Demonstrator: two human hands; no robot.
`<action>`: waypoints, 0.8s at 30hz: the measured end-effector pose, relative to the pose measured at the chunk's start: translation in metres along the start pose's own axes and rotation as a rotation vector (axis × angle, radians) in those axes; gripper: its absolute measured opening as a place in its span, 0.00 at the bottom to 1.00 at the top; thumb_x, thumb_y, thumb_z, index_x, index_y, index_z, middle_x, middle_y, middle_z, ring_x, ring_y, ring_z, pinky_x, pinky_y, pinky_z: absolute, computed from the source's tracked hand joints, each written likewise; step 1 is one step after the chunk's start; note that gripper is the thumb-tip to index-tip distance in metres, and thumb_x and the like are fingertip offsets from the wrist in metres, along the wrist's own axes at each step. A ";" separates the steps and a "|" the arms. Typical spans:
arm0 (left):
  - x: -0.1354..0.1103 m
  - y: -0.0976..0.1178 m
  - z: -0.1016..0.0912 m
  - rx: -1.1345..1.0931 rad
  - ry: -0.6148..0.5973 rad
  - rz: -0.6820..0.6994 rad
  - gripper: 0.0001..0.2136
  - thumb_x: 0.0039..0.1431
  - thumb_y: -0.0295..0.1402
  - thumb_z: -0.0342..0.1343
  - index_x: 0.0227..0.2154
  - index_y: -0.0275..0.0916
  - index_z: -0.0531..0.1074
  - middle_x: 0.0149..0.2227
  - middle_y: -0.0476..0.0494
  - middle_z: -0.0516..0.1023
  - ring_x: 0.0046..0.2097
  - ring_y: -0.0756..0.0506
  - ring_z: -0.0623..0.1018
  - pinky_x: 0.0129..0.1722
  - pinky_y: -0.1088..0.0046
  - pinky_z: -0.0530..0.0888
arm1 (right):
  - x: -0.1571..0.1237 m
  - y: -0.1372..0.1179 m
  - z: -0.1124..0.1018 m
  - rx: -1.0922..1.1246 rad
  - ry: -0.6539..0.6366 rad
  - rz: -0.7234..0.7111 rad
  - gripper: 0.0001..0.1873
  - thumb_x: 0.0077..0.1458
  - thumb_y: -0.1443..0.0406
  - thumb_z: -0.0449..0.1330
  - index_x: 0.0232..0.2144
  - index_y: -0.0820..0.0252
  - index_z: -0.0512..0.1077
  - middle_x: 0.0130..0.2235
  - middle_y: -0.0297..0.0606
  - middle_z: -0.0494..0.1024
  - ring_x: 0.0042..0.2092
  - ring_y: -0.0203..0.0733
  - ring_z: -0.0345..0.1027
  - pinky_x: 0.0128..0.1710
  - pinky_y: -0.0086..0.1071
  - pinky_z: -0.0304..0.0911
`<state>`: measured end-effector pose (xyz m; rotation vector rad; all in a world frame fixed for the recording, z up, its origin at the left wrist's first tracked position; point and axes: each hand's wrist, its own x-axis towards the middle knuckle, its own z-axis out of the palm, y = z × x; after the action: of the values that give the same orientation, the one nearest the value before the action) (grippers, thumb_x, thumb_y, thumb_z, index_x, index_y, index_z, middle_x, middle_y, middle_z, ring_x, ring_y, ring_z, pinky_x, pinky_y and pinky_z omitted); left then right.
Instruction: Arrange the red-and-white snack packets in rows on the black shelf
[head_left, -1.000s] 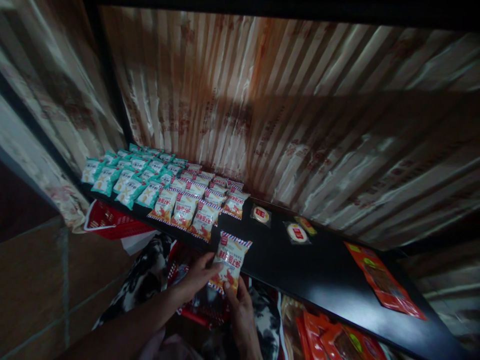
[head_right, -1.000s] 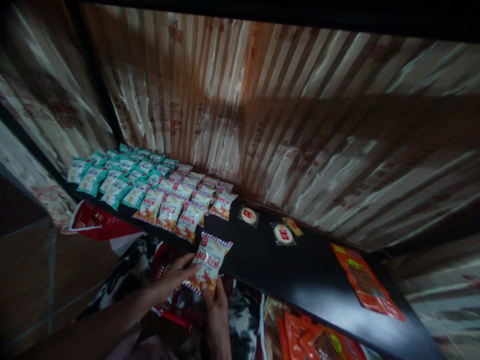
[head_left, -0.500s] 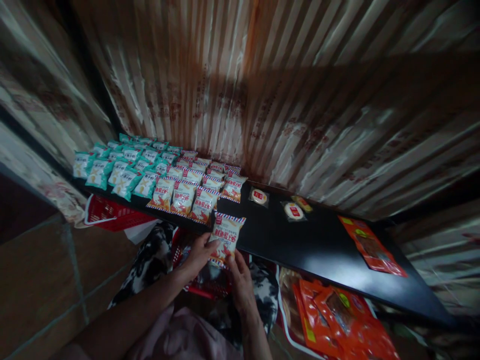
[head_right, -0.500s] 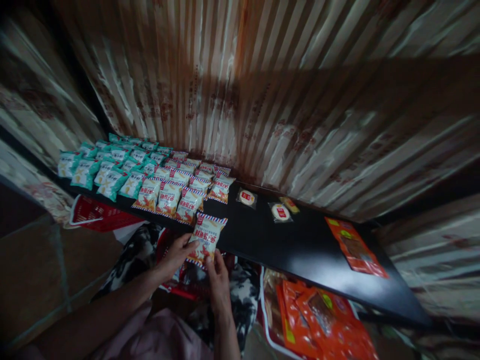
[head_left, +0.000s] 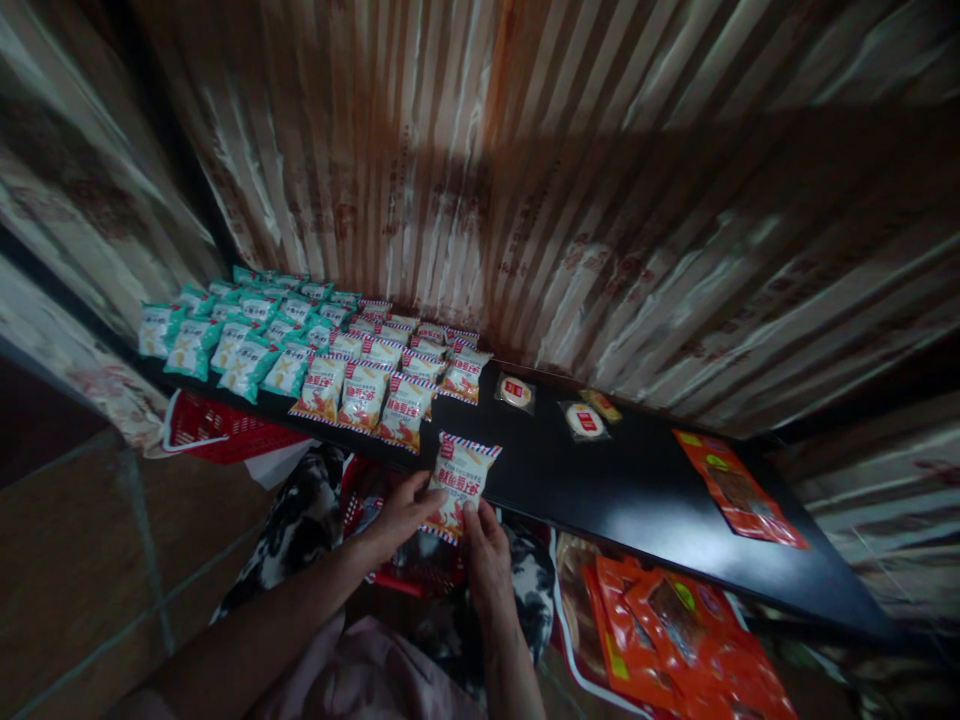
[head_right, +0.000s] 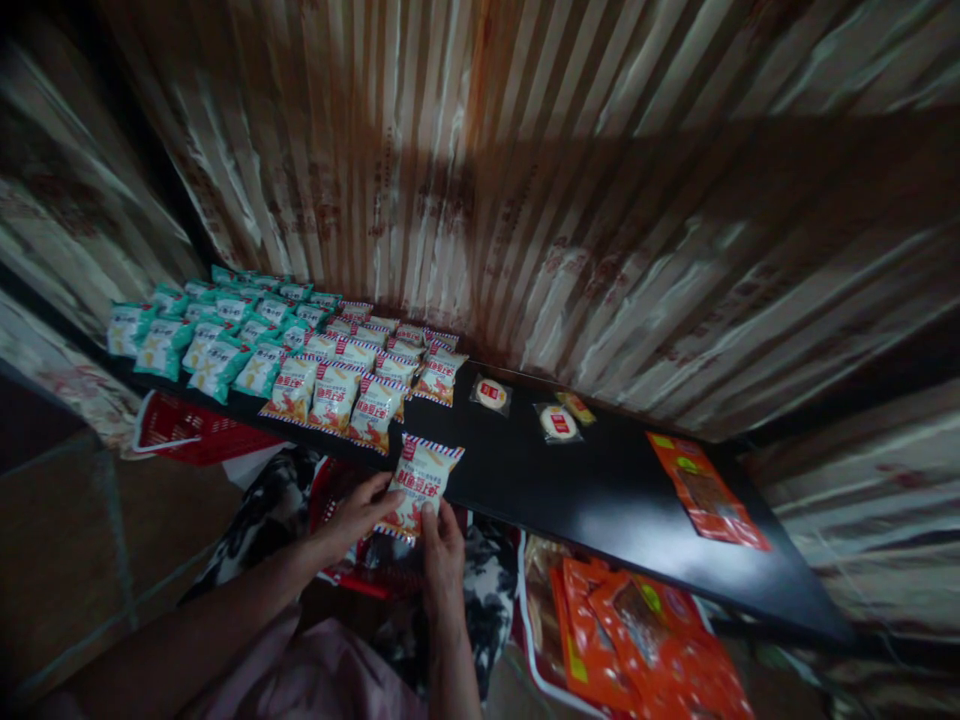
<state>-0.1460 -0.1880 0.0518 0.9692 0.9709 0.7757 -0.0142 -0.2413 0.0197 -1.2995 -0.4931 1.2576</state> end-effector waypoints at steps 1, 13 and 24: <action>0.000 0.001 0.001 -0.005 0.015 -0.005 0.25 0.47 0.47 0.62 0.45 0.36 0.71 0.47 0.39 0.77 0.49 0.39 0.75 0.47 0.67 0.70 | 0.000 0.000 0.000 -0.003 0.004 -0.004 0.30 0.45 0.50 0.65 0.48 0.57 0.71 0.40 0.39 0.81 0.42 0.49 0.74 0.40 0.36 0.69; 0.012 0.008 0.008 -0.085 0.123 0.014 0.25 0.46 0.53 0.60 0.39 0.36 0.72 0.36 0.42 0.79 0.41 0.42 0.78 0.38 0.71 0.72 | -0.013 -0.011 0.006 0.005 -0.067 0.033 0.29 0.43 0.50 0.67 0.45 0.57 0.73 0.40 0.39 0.81 0.41 0.49 0.74 0.39 0.38 0.69; 0.007 0.011 0.011 -0.028 0.141 0.020 0.25 0.47 0.54 0.58 0.38 0.36 0.72 0.34 0.43 0.79 0.39 0.42 0.77 0.37 0.72 0.70 | -0.011 -0.017 0.001 0.014 0.003 0.065 0.35 0.39 0.47 0.68 0.48 0.56 0.71 0.44 0.40 0.79 0.43 0.50 0.73 0.38 0.36 0.69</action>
<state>-0.1346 -0.1810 0.0622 0.9100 1.0708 0.8815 -0.0120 -0.2466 0.0394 -1.3147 -0.4420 1.3103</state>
